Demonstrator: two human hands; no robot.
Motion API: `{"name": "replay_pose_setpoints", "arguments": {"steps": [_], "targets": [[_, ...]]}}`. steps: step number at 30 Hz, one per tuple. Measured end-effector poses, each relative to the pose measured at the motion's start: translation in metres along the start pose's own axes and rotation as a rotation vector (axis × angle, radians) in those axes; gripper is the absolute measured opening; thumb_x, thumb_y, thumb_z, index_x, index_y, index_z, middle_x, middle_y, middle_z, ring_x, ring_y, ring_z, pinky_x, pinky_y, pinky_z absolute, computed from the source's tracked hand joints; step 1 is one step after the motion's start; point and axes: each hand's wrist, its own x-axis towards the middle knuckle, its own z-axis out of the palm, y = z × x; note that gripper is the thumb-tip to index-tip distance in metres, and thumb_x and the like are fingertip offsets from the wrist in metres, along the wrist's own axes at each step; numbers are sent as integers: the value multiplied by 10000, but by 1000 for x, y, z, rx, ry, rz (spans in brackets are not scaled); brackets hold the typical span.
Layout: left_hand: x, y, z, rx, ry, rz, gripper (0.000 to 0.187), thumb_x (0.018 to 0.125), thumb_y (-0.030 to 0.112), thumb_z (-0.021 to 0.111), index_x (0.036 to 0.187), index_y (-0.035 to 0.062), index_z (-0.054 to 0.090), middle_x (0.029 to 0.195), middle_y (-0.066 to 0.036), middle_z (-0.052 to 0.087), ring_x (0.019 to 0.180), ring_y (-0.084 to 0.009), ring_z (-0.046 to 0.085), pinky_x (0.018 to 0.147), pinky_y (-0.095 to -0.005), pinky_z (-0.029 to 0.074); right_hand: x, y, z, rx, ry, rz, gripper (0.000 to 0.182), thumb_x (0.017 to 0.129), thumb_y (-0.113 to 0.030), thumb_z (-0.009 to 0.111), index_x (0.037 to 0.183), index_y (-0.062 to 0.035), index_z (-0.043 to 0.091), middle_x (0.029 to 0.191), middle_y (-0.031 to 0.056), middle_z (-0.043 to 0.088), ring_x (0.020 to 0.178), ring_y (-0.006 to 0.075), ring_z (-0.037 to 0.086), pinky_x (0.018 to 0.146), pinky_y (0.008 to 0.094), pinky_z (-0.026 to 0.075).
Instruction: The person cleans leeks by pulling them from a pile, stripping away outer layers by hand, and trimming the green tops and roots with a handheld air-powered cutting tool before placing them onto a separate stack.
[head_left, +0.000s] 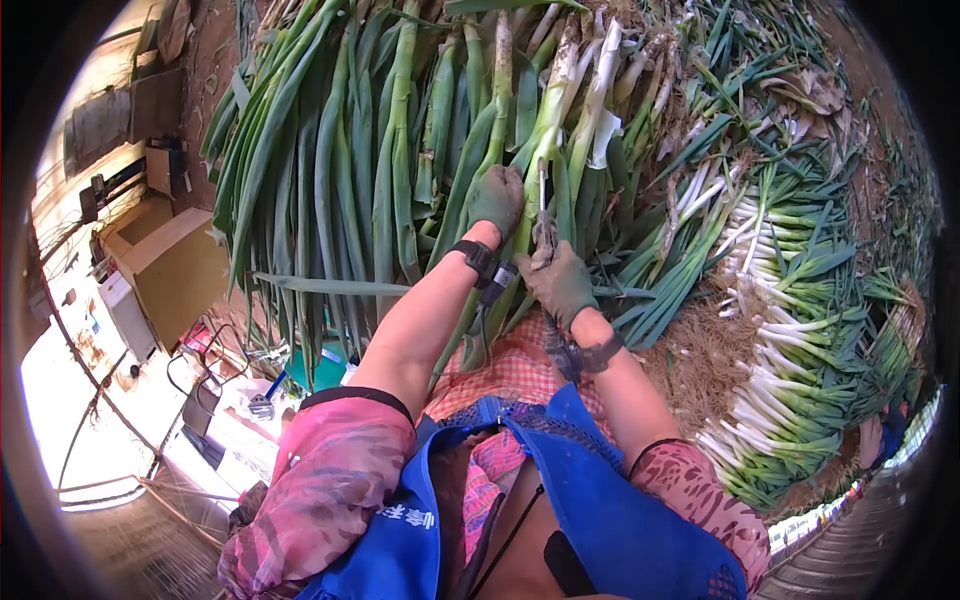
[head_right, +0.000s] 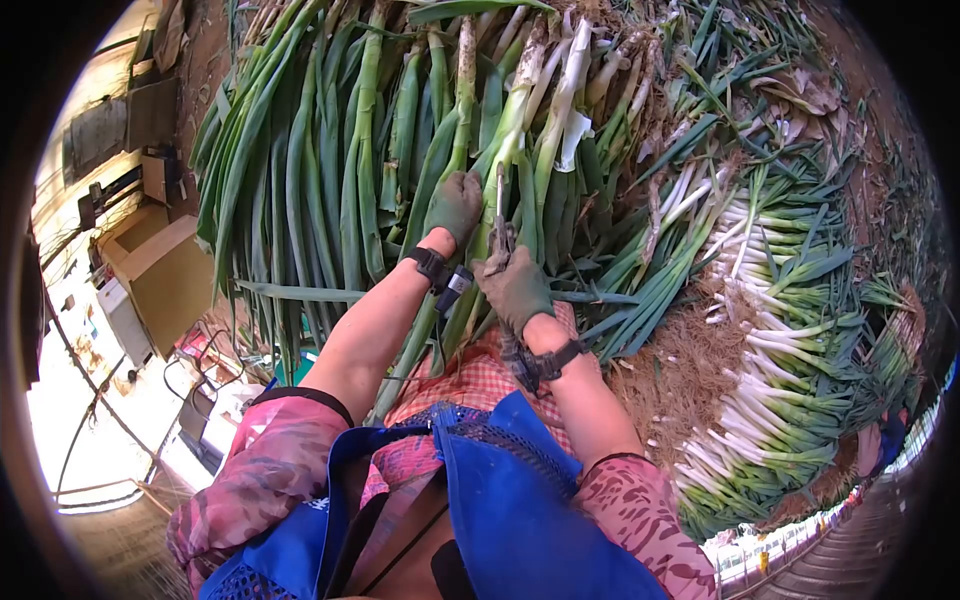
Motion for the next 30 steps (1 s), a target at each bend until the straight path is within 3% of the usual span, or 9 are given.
{"name": "replay_pose_setpoints", "arguments": {"steps": [3,8,9,11,16,20,24,29,30], "targets": [[-3,-5,5,-27,40,-19,403,990,371,485,970,4,650,943,-290,663,913,-476,634,806,-524,486,-14,-13,-17,55,-48,153,532,780,-422,776,982,29,577,897,218,698,883,382,691,799,428,540],[-2,-15,8,-32,33,-16,436,993,397,483,983,-8,644,949,-290,672,932,-467,642,832,-514,487,44,-69,-90,126,18,395,435,839,-428,711,985,-23,651,908,177,693,909,342,688,790,415,539],[-3,-12,7,-51,1,-33,463,984,423,499,1024,-18,635,969,-292,674,951,-459,644,843,-506,490,70,-55,-92,224,24,350,609,755,-517,753,968,42,639,984,294,687,989,408,685,858,425,541],[-11,-6,4,-88,-68,-72,535,968,473,530,1105,-36,617,1007,-294,678,990,-444,649,864,-489,497,112,-61,-120,245,-34,345,532,772,-489,750,941,12,685,827,237,707,785,361,723,735,409,571],[-20,-7,13,-176,-184,-111,910,774,572,722,1351,-81,460,1244,-303,614,1134,-370,632,964,-435,485,215,-5,-133,-554,-85,-383,357,857,-416,682,951,-73,650,821,153,702,663,279,703,643,383,580],[-24,-5,17,-259,-223,-113,899,777,568,715,1344,-82,464,1214,-291,638,1103,-369,650,946,-436,494,178,-38,-147,130,-81,293,370,813,-406,728,955,-80,626,857,130,699,693,280,710,660,374,585],[-31,1,21,-138,-283,-103,737,809,562,681,1268,-2,558,1173,-253,670,1047,-405,662,927,-444,499,190,20,-106,-111,-26,-64,316,866,-371,714,952,-78,634,806,89,673,749,238,700,694,378,571],[-48,40,-10,529,-500,117,543,849,502,684,1143,49,627,1149,-225,654,1089,-354,640,923,-453,494,138,-7,-97,-16,-169,217,481,857,-439,704,1129,-47,648,939,195,681,899,323,684,798,409,544],[-42,27,-10,475,-173,237,542,841,514,696,1127,62,613,1170,-200,639,1125,-362,621,915,-468,500,121,-17,-103,-34,-183,290,561,839,-476,710,1155,-19,632,993,221,680,937,342,678,817,411,539]]}}
